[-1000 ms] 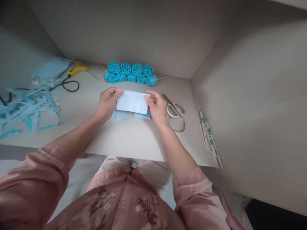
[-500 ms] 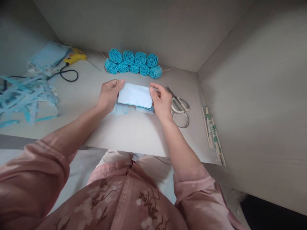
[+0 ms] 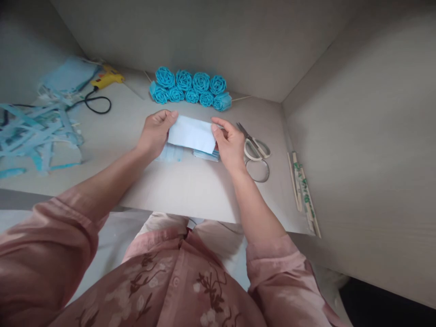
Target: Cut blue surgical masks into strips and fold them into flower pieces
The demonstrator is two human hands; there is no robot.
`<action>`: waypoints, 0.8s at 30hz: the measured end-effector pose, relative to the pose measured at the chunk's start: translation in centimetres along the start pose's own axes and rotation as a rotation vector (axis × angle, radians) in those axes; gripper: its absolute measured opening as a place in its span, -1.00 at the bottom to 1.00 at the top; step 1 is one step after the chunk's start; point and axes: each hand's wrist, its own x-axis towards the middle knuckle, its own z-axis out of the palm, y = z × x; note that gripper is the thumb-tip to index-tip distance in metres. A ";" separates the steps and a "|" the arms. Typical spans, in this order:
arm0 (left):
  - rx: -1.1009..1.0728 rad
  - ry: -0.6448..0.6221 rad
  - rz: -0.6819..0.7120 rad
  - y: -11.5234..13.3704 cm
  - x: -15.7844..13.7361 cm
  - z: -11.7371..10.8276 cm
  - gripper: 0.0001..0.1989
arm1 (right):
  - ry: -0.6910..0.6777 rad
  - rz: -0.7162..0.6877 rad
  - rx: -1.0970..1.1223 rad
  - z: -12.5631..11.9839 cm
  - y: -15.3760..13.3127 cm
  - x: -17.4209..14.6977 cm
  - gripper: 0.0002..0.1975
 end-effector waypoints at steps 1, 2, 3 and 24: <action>0.006 0.003 0.008 0.0 0.0 -0.1 -0.61 | -0.004 -0.006 -0.008 0.0 0.0 0.0 -0.57; 0.013 0.006 0.017 -0.1 0.1 -0.1 -0.61 | -0.007 -0.014 -0.018 0.0 0.0 0.0 -0.58; 0.021 0.006 0.025 -0.1 0.1 -0.2 -0.61 | -0.012 -0.022 -0.029 0.1 0.1 0.0 -0.58; 0.119 -0.508 -0.068 3.6 -2.0 0.5 -0.76 | -0.476 0.056 0.003 0.0 -2.2 -1.3 -0.59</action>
